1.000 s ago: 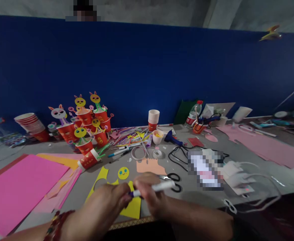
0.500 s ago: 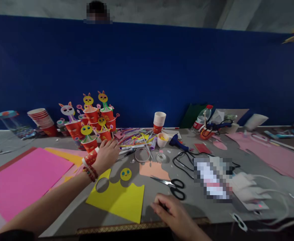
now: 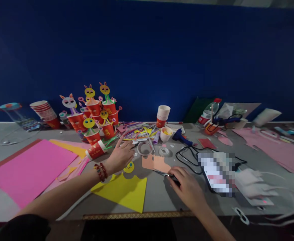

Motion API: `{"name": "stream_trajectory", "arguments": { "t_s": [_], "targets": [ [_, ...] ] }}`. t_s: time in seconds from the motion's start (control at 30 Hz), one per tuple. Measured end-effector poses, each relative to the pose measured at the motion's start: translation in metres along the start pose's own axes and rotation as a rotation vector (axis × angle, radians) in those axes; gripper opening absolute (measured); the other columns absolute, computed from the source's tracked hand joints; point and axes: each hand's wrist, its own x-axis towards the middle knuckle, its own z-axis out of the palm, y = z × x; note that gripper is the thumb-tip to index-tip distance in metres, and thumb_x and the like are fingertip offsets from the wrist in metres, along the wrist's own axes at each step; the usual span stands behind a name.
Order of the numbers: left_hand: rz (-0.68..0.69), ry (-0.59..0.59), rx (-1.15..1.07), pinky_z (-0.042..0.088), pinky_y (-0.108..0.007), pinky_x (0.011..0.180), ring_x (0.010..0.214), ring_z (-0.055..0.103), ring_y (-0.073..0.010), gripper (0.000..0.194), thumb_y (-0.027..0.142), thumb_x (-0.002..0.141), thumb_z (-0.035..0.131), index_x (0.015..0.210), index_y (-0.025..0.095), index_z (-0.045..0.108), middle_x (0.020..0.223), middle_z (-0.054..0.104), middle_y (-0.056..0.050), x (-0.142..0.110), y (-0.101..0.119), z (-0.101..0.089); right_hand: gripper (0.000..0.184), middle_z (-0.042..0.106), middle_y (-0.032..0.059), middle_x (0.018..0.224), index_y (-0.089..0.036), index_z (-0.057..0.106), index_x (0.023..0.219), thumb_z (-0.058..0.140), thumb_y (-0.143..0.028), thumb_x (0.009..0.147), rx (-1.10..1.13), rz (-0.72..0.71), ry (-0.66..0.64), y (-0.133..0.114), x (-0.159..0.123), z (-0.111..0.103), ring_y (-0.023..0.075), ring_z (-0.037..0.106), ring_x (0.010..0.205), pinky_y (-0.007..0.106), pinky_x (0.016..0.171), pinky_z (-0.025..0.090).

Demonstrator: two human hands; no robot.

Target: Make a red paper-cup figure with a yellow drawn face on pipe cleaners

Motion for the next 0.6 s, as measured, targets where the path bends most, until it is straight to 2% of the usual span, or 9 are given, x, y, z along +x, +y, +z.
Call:
{"name": "stream_trajectory", "arguments": {
  "t_s": [0.1,0.2,0.3,0.43,0.53,0.6],
  "targets": [
    [0.032,-0.009,-0.091,0.017,-0.059,0.122,0.130,0.051,-0.0276,0.019,0.024,0.099,0.051,0.101,0.021,0.069,0.124,0.068,-0.008,-0.005,0.008,-0.005,0.017,0.072,0.0099,0.103,-0.022,0.064,0.104,0.049,-0.026,0.097,-0.068,-0.035,-0.007,0.012,0.000,0.005,0.0271,0.067,0.098,0.040,0.083,0.054],
    [0.034,0.009,-0.193,0.030,-0.055,0.117,0.124,0.055,-0.0261,0.018,0.023,0.099,0.051,0.104,0.021,0.068,0.121,0.068,-0.009,-0.020,0.005,-0.011,0.020,0.071,0.0105,0.103,-0.021,0.065,0.105,0.047,-0.025,0.099,-0.080,-0.056,-0.040,0.015,-0.003,0.008,0.0276,0.066,0.099,0.041,0.084,0.055],
    [0.003,0.047,-0.270,0.043,-0.048,0.108,0.119,0.058,-0.0253,0.017,0.020,0.098,0.051,0.106,0.020,0.066,0.117,0.068,-0.010,-0.042,-0.003,-0.020,0.022,0.070,0.0106,0.102,-0.021,0.066,0.102,0.045,-0.027,0.101,-0.065,-0.057,-0.062,0.017,-0.005,0.011,0.0273,0.065,0.097,0.042,0.084,0.055],
    [-0.028,0.077,-0.303,0.046,-0.044,0.105,0.118,0.058,-0.0247,0.020,0.016,0.098,0.050,0.111,0.019,0.064,0.118,0.068,-0.010,-0.078,-0.004,-0.032,0.023,0.069,0.0107,0.101,-0.021,0.065,0.098,0.043,-0.028,0.102,-0.046,-0.055,-0.057,0.019,-0.004,0.014,0.0273,0.064,0.097,0.042,0.084,0.054],
    [0.047,-0.022,-0.327,0.045,-0.043,0.107,0.123,0.056,-0.0247,0.028,0.019,0.097,0.051,0.123,0.019,0.060,0.129,0.066,-0.011,-0.101,0.011,-0.036,0.022,0.070,0.0104,0.101,-0.021,0.065,0.098,0.043,-0.027,0.101,-0.023,-0.072,-0.051,0.017,-0.002,0.014,0.0270,0.064,0.096,0.042,0.085,0.053],
    [0.147,-0.171,-0.328,0.038,-0.046,0.115,0.131,0.052,-0.0261,0.041,0.025,0.095,0.055,0.136,0.021,0.054,0.140,0.061,-0.010,-0.112,0.024,-0.036,0.021,0.070,0.0095,0.099,-0.021,0.064,0.099,0.044,-0.025,0.101,0.004,-0.069,-0.041,0.014,0.000,0.010,0.0259,0.065,0.095,0.040,0.085,0.053]
  ]
}}
